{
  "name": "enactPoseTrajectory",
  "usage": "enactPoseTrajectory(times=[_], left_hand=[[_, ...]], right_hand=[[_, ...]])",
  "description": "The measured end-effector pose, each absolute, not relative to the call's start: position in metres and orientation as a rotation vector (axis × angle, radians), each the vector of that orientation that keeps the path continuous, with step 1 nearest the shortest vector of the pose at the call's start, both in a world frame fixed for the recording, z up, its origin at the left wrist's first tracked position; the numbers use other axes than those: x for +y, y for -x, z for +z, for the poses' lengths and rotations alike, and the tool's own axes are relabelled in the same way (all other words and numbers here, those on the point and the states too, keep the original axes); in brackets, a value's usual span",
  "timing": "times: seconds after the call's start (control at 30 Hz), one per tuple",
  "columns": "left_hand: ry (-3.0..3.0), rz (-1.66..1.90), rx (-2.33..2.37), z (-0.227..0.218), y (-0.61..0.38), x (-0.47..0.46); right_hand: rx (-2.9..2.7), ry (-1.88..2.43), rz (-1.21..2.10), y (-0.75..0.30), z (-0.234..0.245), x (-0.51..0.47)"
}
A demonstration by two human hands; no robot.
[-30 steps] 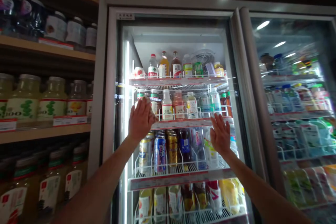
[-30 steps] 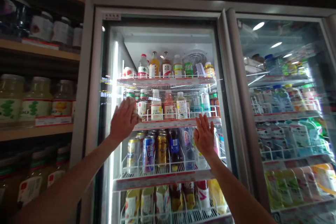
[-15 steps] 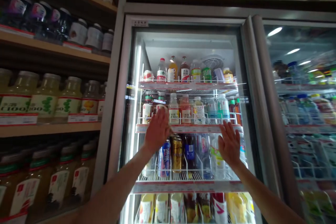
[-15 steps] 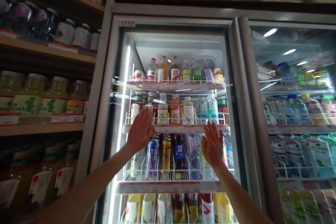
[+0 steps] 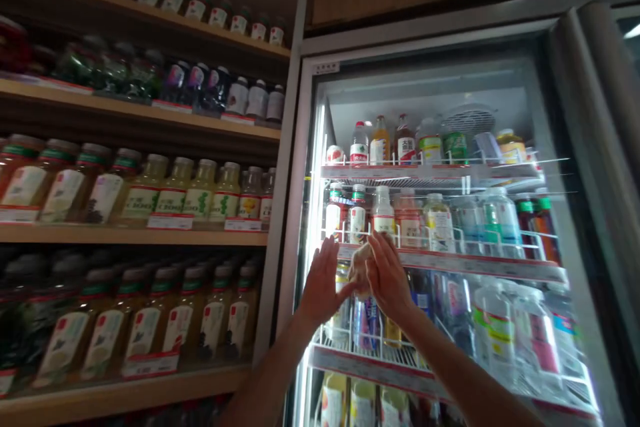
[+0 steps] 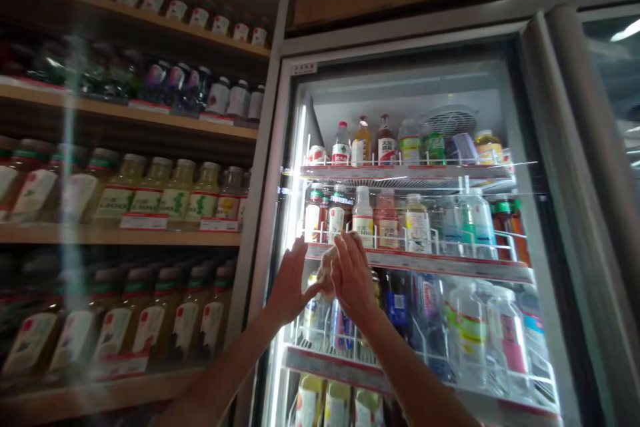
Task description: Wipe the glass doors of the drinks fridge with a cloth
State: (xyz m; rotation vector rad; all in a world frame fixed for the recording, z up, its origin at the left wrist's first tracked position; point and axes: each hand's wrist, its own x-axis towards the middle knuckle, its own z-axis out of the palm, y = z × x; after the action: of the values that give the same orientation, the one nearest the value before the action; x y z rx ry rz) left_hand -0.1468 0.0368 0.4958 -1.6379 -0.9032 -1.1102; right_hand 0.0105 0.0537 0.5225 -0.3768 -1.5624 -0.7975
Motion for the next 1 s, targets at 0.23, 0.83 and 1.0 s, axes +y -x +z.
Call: enactPoseTrajectory(times=[0.23, 0.83, 1.0], left_hand=[[1.432, -1.048, -1.054, 0.473, 0.166, 0.042], [1.377, -1.117, -0.817, 0.482, 0.168, 0.057], [1.366, -1.128, -0.840, 0.480, 0.166, 0.058]], right_hand=[[-1.754, 0.272, -1.282, -0.013, 0.537, 0.062], [-1.493, 0.595, -1.330, -0.070, 0.616, 0.078], [-1.131, 0.793, -1.177, -0.222, 0.647, 0.075]])
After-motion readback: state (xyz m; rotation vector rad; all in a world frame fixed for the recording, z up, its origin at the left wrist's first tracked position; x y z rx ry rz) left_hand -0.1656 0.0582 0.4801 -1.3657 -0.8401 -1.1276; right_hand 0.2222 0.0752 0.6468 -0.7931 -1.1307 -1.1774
